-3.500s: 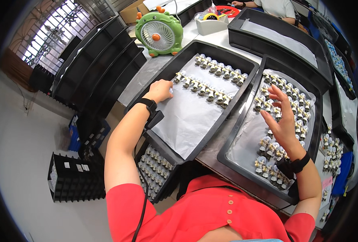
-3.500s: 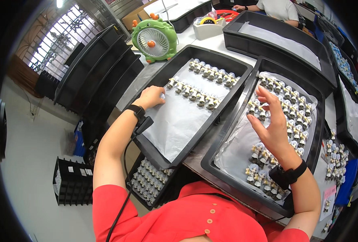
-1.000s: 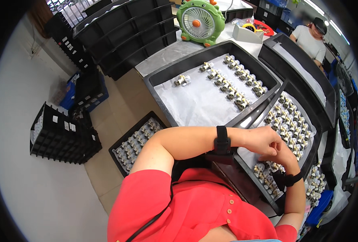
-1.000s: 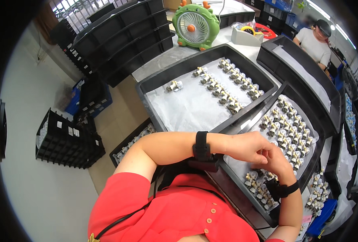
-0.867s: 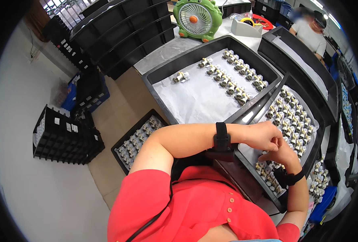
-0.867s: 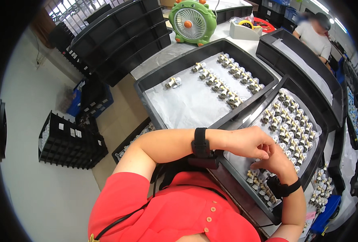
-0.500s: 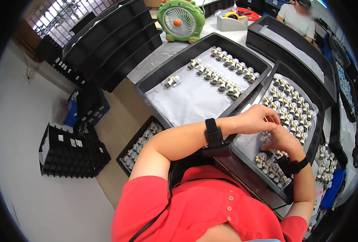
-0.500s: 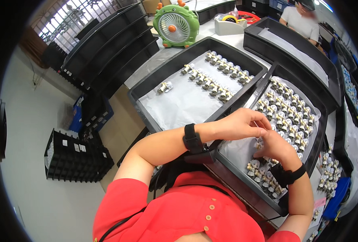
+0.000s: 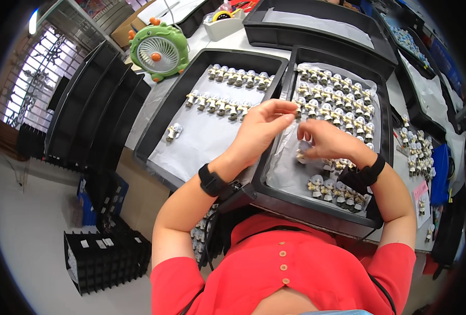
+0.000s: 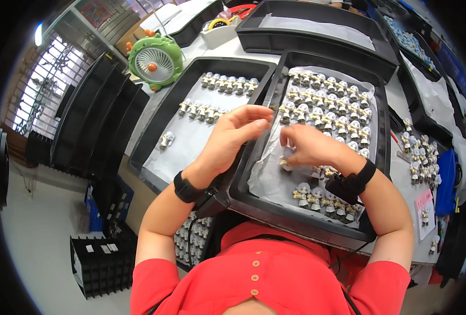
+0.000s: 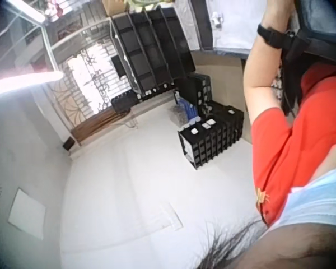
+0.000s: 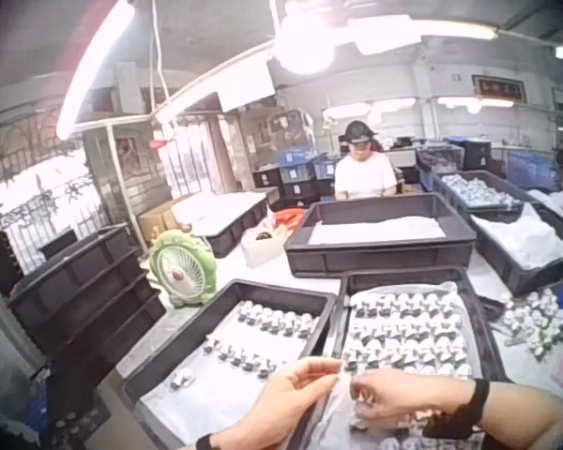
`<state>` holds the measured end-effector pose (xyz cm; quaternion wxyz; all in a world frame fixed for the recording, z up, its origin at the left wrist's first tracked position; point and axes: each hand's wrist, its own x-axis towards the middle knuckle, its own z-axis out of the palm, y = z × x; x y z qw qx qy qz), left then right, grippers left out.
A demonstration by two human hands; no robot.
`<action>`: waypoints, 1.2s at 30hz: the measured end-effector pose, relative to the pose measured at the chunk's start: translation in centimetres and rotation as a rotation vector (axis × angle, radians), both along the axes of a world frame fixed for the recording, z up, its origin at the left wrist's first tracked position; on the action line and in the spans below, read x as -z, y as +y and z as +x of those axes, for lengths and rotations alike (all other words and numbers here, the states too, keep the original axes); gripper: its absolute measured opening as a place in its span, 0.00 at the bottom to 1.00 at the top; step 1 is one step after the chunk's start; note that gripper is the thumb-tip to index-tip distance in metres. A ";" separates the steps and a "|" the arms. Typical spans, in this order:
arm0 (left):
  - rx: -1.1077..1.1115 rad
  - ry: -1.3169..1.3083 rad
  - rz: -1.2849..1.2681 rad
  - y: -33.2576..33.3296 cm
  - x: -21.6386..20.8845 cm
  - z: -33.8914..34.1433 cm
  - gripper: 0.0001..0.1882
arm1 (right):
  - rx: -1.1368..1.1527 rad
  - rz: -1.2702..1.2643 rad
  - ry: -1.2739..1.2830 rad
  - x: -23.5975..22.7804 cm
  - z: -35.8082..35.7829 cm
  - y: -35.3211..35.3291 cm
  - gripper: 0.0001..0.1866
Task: The person repeatedly picks up small, white, doll-like figures from a tray and places them into a black tray lined with white paper. The person handles the figures one at a time, rotating them in their hands before arranging them in neat rows within the tray.
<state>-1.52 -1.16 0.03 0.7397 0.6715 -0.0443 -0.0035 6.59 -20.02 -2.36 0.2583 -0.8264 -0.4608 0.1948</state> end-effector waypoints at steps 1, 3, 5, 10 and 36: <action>-0.028 0.009 -0.023 0.4 0.2 -0.1 0.16 | 0.087 0.001 0.104 -1.4 -0.1 0.3 0.15; -0.091 0.013 -0.044 0.6 0.7 -0.2 0.17 | 0.191 0.061 0.209 -3.6 -0.4 0.5 0.15; -0.097 0.042 -0.084 0.5 1.6 0.2 0.19 | 0.170 0.205 0.098 -2.3 0.0 -0.1 0.18; -0.104 0.053 -0.086 0.5 0.9 0.2 0.18 | 0.113 0.132 -0.201 2.4 -0.3 0.5 0.36; -0.080 -0.160 -0.055 -0.8 0.7 -0.8 0.28 | 0.098 0.702 -0.172 -2.2 -0.8 1.2 0.37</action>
